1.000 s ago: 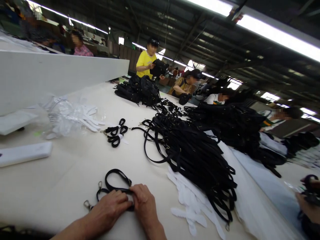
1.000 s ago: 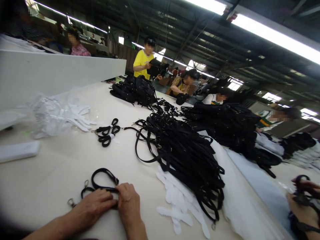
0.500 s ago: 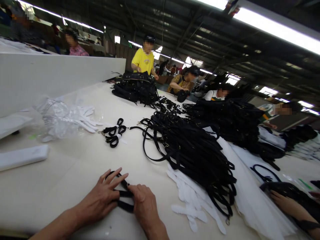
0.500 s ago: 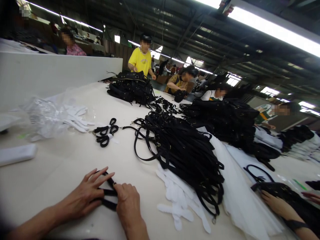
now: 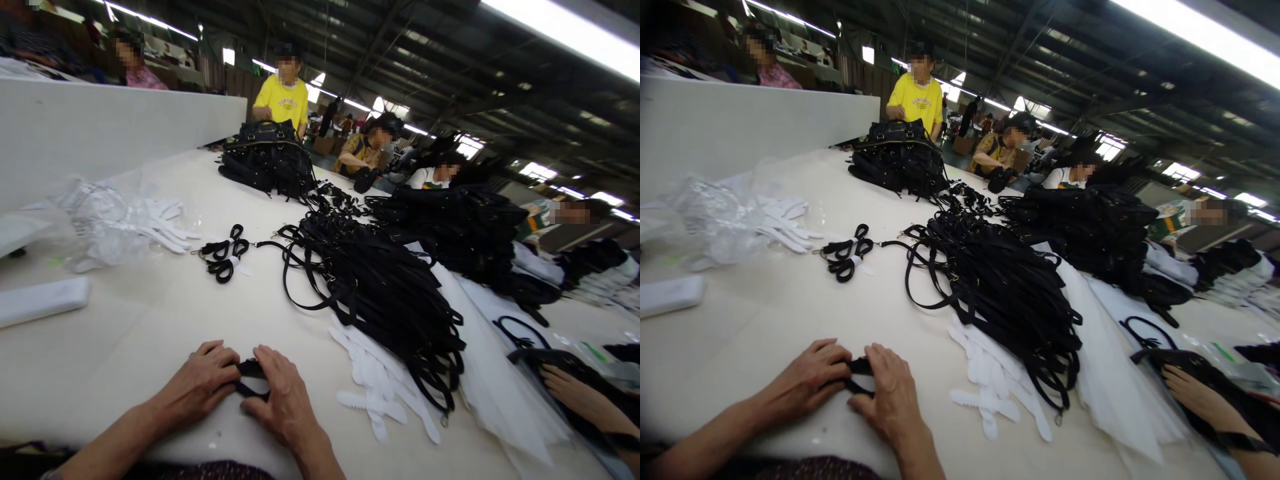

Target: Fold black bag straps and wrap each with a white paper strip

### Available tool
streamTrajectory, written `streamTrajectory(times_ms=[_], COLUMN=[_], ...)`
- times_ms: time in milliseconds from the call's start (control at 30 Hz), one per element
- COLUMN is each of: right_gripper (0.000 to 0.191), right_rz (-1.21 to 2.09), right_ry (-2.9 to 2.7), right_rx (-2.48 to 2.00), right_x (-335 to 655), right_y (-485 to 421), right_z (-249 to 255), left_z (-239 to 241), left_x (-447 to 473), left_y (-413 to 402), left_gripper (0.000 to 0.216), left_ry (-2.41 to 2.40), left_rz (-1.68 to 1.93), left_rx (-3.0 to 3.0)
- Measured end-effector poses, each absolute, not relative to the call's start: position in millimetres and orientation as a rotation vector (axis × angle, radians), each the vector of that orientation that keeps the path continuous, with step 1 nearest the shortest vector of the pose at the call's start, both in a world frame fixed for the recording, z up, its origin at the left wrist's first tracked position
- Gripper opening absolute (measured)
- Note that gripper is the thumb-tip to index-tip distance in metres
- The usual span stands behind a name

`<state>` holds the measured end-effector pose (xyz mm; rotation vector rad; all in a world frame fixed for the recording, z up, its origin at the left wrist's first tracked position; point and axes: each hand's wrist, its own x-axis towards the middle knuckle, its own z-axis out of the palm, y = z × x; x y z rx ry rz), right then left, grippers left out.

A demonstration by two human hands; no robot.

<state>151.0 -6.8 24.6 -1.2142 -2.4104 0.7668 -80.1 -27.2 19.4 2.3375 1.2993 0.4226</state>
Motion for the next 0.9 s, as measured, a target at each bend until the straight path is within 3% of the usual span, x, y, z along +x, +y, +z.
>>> streamTrajectory(times_ms=[67, 167, 267, 333, 467, 633, 800, 900], right_gripper=[0.081, 0.044, 0.022, 0.021, 0.02, 0.018, 0.022, 0.021], right_rz=[0.718, 0.684, 0.668, 0.67, 0.685, 0.677, 0.637, 0.571], right_ry=[-2.446, -2.423, -2.385, -2.379, -2.377, -2.39, -2.386, -2.386], right_rx=[-1.136, -1.144, -1.219, -1.235, -1.247, -1.271, -1.259, -1.221], right_x=[144, 136, 132, 131, 130, 129, 129, 130], right_y=[-6, -3, 1, 2, 2, 1, -1, -2], right_z=[18, 9, 5, 6, 9, 11, 6, 0], left_z=[14, 7, 9, 16, 31, 24, 11, 9], left_x=[-77, -77, -93, -112, -146, -130, -91, -83], left_y=[-28, -30, -30, -27, -20, -25, -40, -44], left_gripper=[0.016, 0.023, 0.052, 0.059, 0.049, 0.045, 0.067, 0.048], left_ry=[1.296, 1.283, 1.372, 1.482, 1.616, 1.591, 1.607, 1.604], left_rz=[0.429, 0.49, 0.634, 0.734, 0.794, 0.578, 0.436, 0.423], left_rx=[2.338, 2.278, 2.05, 1.8, 1.545, 1.883, 2.214, 2.25])
